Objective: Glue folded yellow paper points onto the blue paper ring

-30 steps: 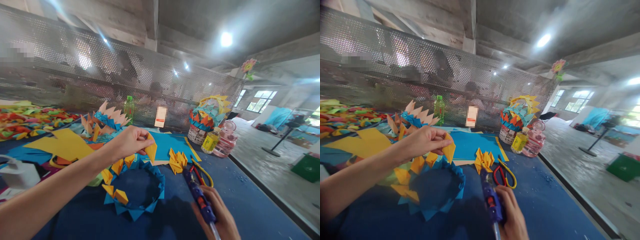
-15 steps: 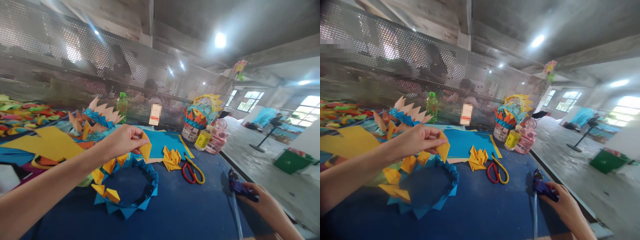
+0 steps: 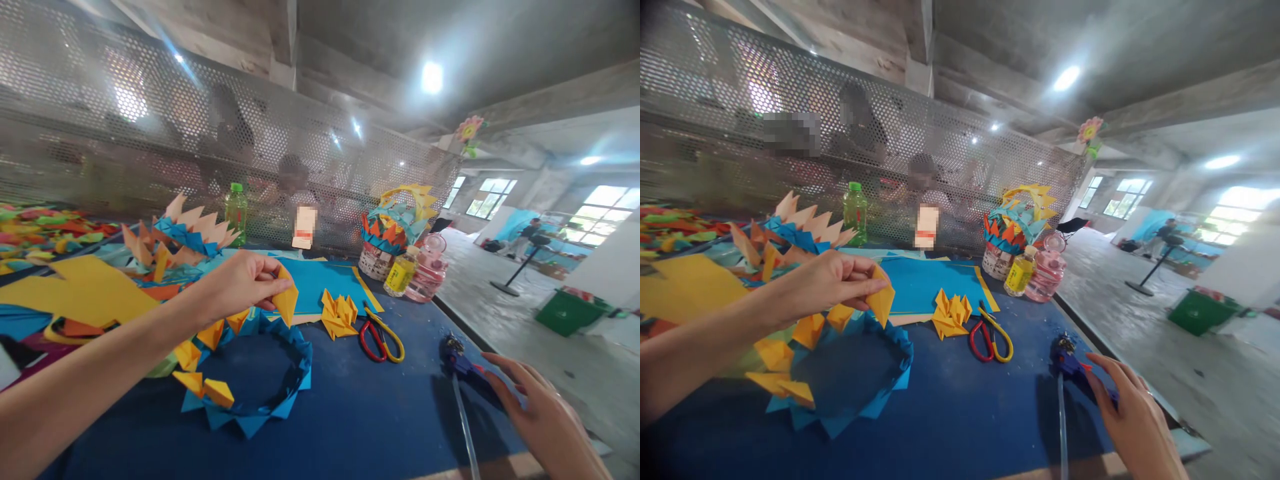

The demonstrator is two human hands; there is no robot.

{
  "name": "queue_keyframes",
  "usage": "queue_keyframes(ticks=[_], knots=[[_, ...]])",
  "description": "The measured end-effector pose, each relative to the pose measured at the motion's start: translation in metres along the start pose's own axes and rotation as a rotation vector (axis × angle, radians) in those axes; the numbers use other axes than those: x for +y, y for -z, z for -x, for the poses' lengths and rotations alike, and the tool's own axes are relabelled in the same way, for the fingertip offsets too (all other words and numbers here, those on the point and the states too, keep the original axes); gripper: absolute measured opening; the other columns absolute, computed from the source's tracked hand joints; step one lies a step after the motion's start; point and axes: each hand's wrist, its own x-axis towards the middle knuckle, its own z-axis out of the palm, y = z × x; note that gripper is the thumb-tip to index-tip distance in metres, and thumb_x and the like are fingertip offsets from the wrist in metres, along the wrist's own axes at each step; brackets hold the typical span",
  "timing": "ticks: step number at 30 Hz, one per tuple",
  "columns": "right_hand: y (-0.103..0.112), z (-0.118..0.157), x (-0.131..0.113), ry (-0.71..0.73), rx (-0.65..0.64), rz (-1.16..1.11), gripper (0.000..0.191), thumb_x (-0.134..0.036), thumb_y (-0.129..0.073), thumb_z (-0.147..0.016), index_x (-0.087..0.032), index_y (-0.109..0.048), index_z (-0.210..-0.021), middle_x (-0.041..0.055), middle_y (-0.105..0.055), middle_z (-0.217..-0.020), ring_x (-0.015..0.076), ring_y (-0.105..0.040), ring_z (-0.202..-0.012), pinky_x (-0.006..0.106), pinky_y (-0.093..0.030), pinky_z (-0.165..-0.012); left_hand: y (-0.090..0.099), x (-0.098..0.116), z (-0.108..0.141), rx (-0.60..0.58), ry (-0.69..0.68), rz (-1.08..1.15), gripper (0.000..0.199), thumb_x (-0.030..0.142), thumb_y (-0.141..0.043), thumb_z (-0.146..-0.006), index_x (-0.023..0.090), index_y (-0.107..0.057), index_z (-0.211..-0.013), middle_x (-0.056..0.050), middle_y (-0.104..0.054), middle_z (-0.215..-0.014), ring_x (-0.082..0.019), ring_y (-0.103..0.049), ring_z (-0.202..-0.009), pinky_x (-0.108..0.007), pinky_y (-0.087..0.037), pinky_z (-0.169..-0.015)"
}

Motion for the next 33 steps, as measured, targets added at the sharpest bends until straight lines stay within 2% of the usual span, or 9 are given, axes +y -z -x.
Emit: queue_keyframes(ticks=[1,3,5,8,11,16,25,30,33], knots=[[0.002,0.006,-0.017,0.049,0.030,-0.003,0.041,-0.055,-0.051,-0.087,-0.027,-0.069,-0.111,0.0080,-0.075,-0.105,0.0268,-0.074,-0.079,0.039,-0.059,-0.072,0.000,0.000,0.000,-0.005,0.002,-0.006,0.026,0.043,-0.067,-0.068,0.019,-0.068,-0.075,-0.002,-0.079,-0.075,-0.019,-0.073,-0.075,-0.026,-0.058,-0.068],[0.002,0.019,-0.058,0.173,0.087,-0.071,0.031,-0.042,-0.050,-0.092,-0.027,-0.067,-0.114,0.0063,-0.075,-0.107,0.0235,-0.074,-0.087,0.034,-0.059,-0.080,-0.001,0.000,0.000,-0.026,0.001,-0.019,0.025,0.043,-0.069,-0.067,0.019,-0.068,-0.074,-0.003,-0.079,-0.076,-0.020,-0.074,-0.075,-0.027,-0.058,-0.068],[-0.005,0.030,-0.102,0.279,0.103,-0.198,0.021,-0.033,-0.052,-0.094,-0.026,-0.069,-0.105,0.0044,-0.076,-0.098,0.0205,-0.075,-0.087,0.027,-0.059,-0.079,-0.002,0.000,0.001,-0.048,-0.008,-0.027,0.026,0.044,-0.071,-0.065,0.020,-0.068,-0.074,-0.004,-0.079,-0.077,-0.021,-0.074,-0.075,-0.028,-0.058,-0.068],[-0.022,0.041,-0.157,0.399,-0.047,-0.405,0.016,-0.023,-0.057,-0.093,-0.027,-0.071,-0.101,0.0004,-0.077,-0.095,0.0157,-0.075,-0.083,0.020,-0.058,-0.077,-0.003,-0.002,0.001,-0.064,-0.025,-0.024,0.029,0.045,-0.073,-0.063,0.020,-0.068,-0.076,-0.005,-0.079,-0.080,-0.022,-0.074,-0.077,-0.028,-0.058,-0.068],[-0.040,0.045,-0.189,0.447,-0.120,-0.555,0.019,-0.017,-0.061,-0.092,-0.027,-0.073,-0.102,-0.0019,-0.078,-0.094,0.0131,-0.075,-0.083,0.016,-0.057,-0.078,-0.003,-0.006,0.000,-0.073,-0.032,-0.022,0.030,0.045,-0.072,-0.064,0.019,-0.068,-0.079,-0.005,-0.078,-0.079,-0.021,-0.074,-0.077,-0.028,-0.058,-0.068],[-0.054,0.046,-0.211,0.411,-0.128,-0.665,0.016,-0.017,-0.063,-0.092,-0.027,-0.074,-0.097,-0.0026,-0.077,-0.086,0.0107,-0.074,-0.076,0.013,-0.055,-0.072,-0.001,-0.002,0.001,-0.063,-0.015,-0.029,0.027,0.041,-0.073,-0.066,0.018,-0.067,-0.077,-0.003,-0.078,-0.076,-0.018,-0.073,-0.072,-0.025,-0.058,-0.066],[-0.067,0.045,-0.213,0.301,-0.084,-0.590,0.010,-0.026,-0.065,-0.092,-0.027,-0.073,-0.086,-0.0051,-0.074,-0.077,0.0095,-0.070,-0.068,0.013,-0.051,-0.066,0.002,-0.001,0.000,-0.057,-0.008,-0.025,0.015,0.033,-0.065,-0.078,0.018,-0.066,-0.077,-0.002,-0.077,-0.074,-0.015,-0.073,-0.070,-0.025,-0.059,-0.067],[-0.061,0.045,-0.223,0.267,0.007,-0.489,0.032,-0.041,-0.061,-0.094,-0.022,-0.060,-0.067,-0.0062,-0.060,-0.057,0.0079,-0.056,-0.050,0.016,-0.043,-0.052,0.001,-0.005,-0.001,-0.078,-0.028,-0.025,0.015,0.032,-0.064,-0.080,0.018,-0.067,-0.079,-0.002,-0.076,-0.075,-0.016,-0.073,-0.069,-0.026,-0.059,-0.068],[-0.059,0.043,-0.224,0.261,0.037,-0.423,0.038,-0.043,-0.055,-0.097,-0.022,-0.057,-0.066,-0.0059,-0.058,-0.056,0.0082,-0.052,-0.048,0.019,-0.039,-0.050,0.002,-0.004,0.000,-0.081,-0.033,-0.030,0.015,0.032,-0.063,-0.080,0.017,-0.067,-0.079,-0.002,-0.076,-0.075,-0.016,-0.072,-0.070,-0.028,-0.059,-0.069]])
